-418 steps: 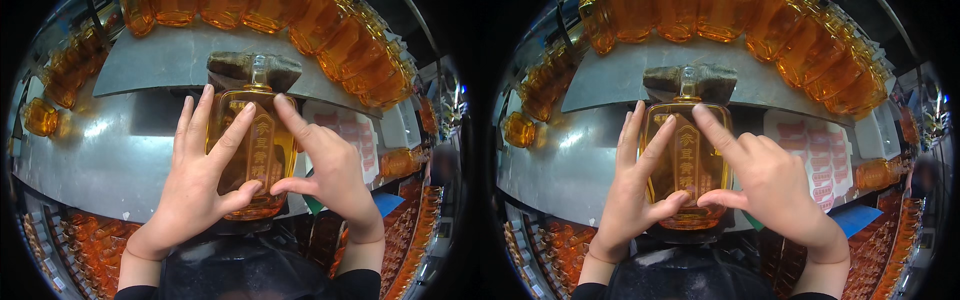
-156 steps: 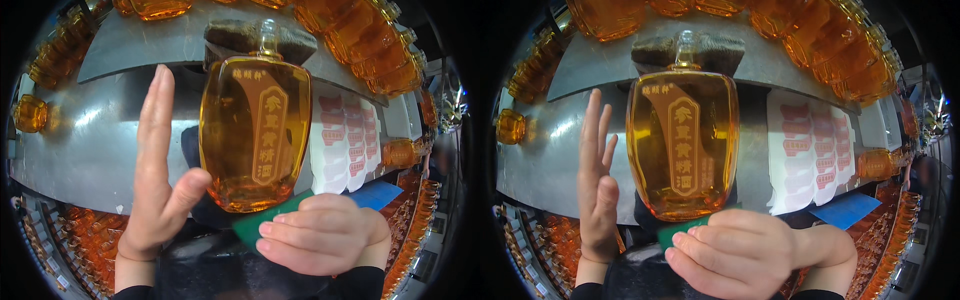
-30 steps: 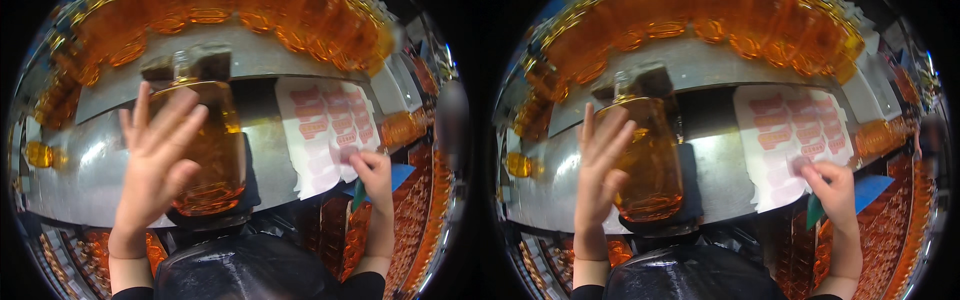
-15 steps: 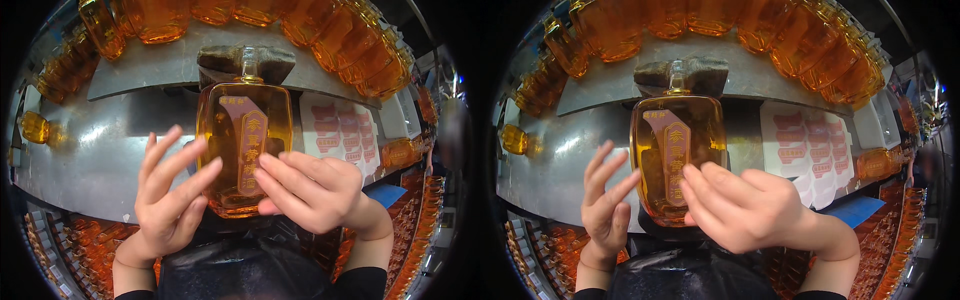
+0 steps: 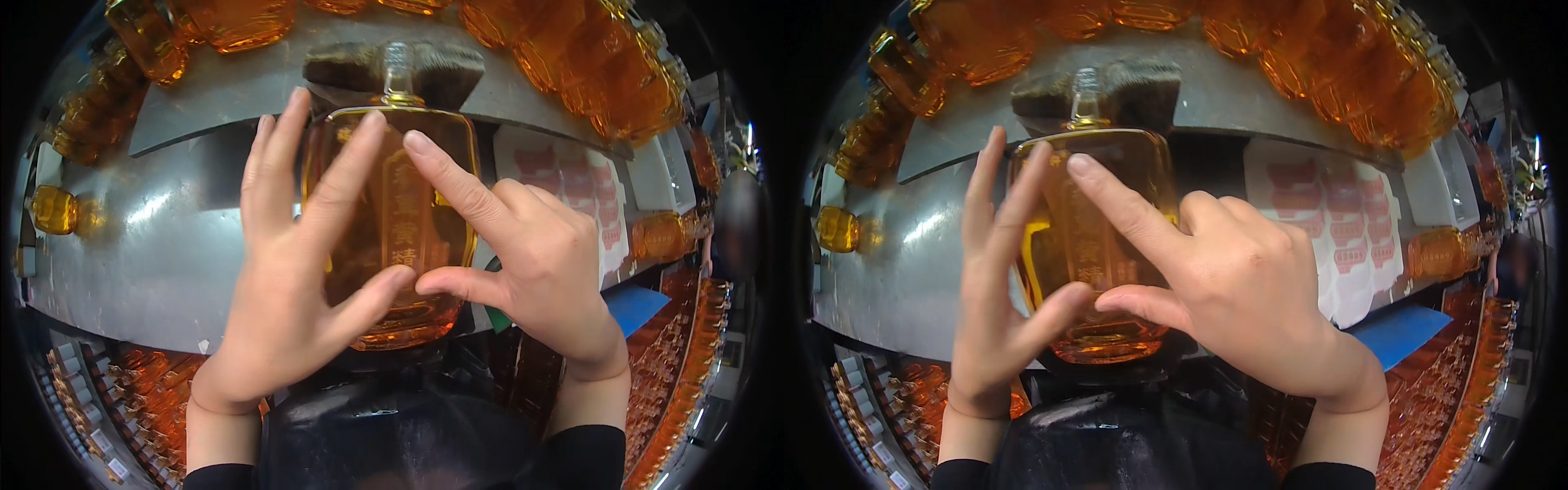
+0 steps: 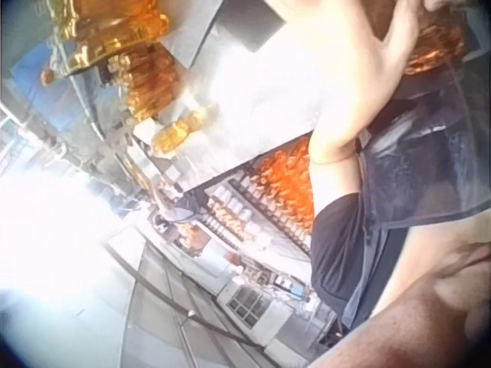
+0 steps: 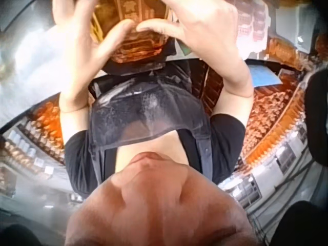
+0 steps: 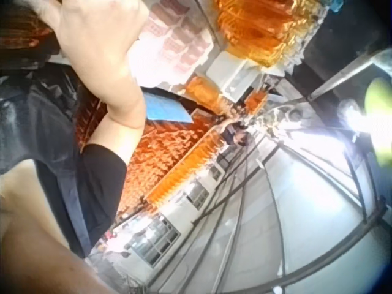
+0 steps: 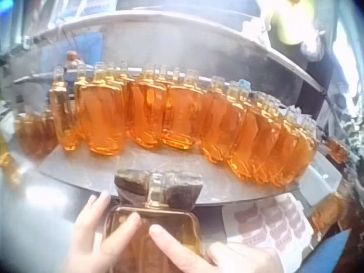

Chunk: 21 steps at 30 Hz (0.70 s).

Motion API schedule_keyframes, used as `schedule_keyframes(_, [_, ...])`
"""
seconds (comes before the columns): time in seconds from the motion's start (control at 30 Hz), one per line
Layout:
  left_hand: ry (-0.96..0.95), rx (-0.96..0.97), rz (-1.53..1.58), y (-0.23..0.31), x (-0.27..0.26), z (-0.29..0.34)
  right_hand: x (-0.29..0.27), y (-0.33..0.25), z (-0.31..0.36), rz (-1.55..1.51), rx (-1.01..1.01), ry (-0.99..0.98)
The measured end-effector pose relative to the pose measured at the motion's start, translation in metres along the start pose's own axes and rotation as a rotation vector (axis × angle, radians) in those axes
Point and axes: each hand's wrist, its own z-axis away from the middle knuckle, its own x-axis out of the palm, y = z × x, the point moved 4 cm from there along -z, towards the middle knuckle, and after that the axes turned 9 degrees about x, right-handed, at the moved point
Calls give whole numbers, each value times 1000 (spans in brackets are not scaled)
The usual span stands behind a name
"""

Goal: The person applies adhesive labels to amber-colored glass bottles on a metal workbench. They pick up a bottle, place a label on the front, and smooth it down with a green plastic squeegee to remove air bubbles. The person repeats this process for multiple bottles, moving finished units aside.

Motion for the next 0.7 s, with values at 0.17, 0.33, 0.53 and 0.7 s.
schedule_keyframes(0.17, [-22,18,5,-2,6,2,2,1,3,-8,0,-32])
schedule_keyframes(0.33, [-6,28,-5,-3,9,4,2,2,1,-2,6,-59])
schedule_keyframes(0.53, [-9,9,33,-2,8,3,2,2,0,8,-15,-48])
schedule_keyframes(0.7, [-58,-18,38,1,5,2,0,0,3,24,-33,-50])
